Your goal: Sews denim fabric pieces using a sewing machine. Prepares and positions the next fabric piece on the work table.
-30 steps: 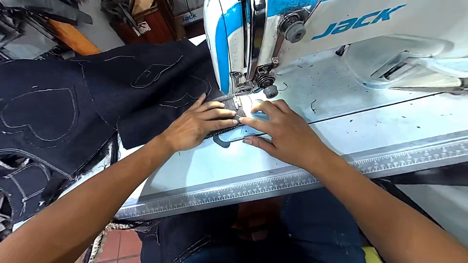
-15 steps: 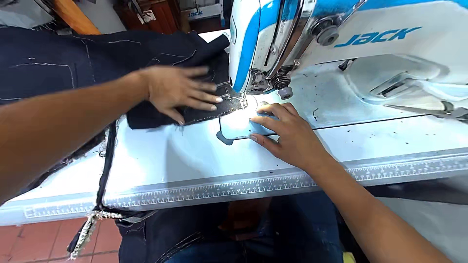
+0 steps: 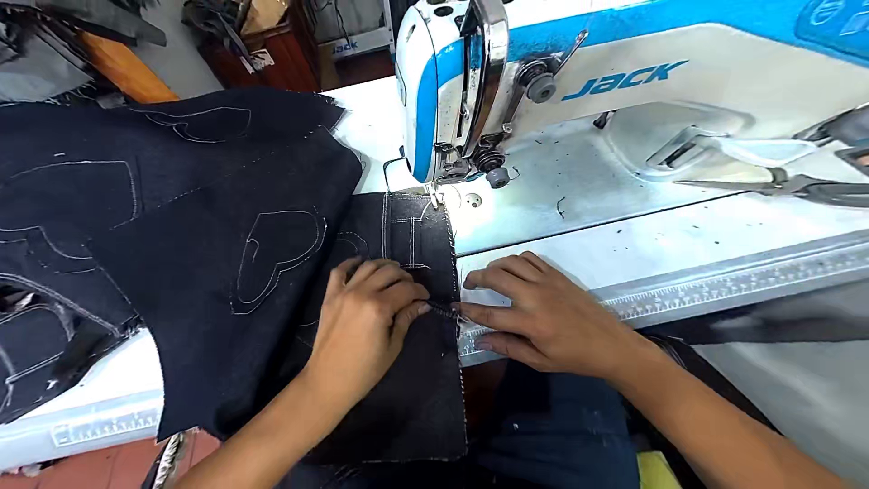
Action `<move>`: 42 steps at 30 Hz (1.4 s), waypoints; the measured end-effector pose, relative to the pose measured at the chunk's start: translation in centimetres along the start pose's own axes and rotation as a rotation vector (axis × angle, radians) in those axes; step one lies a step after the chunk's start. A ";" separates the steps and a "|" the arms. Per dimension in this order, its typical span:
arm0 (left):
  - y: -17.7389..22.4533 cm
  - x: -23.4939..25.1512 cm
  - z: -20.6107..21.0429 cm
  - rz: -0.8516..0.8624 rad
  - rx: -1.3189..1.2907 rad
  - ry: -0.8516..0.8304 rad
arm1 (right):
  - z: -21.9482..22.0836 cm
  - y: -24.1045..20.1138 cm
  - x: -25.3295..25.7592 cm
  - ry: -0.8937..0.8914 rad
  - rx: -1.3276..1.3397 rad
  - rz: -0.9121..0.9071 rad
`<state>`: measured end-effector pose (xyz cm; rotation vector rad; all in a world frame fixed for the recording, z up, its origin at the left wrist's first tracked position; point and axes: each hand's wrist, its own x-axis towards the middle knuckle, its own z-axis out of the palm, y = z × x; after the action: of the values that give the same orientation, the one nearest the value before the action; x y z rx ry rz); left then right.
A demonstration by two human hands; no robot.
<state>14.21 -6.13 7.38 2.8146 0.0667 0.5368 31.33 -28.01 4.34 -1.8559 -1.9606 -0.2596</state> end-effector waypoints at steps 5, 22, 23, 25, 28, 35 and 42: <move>-1.3 2.3 1.1 -0.035 -0.121 -0.016 | 0.5 -0.2 -0.2 0.036 -0.051 -0.006; -2.8 3.5 2.9 0.185 0.245 -0.043 | 0.2 3.5 2.3 -0.017 -0.096 0.120; -3.0 4.1 3.0 0.178 0.247 -0.050 | 0.2 4.1 2.6 -0.019 -0.102 0.124; -3.5 5.2 3.1 0.160 0.261 -0.072 | 0.3 5.2 3.4 -0.015 -0.119 0.122; -4.3 6.5 3.2 0.151 0.274 -0.085 | 0.6 5.9 4.2 -0.011 -0.139 0.159; -6.3 9.8 3.0 0.112 0.252 -0.139 | 1.2 5.2 3.8 0.095 -0.204 0.260; -9.8 18.7 -4.6 -0.217 0.330 -0.459 | 1.2 5.3 3.0 0.288 -0.011 0.199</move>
<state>29.99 6.22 15.39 3.1154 0.3929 -0.1922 36.26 -24.31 3.79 -1.8855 -1.5748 -0.4499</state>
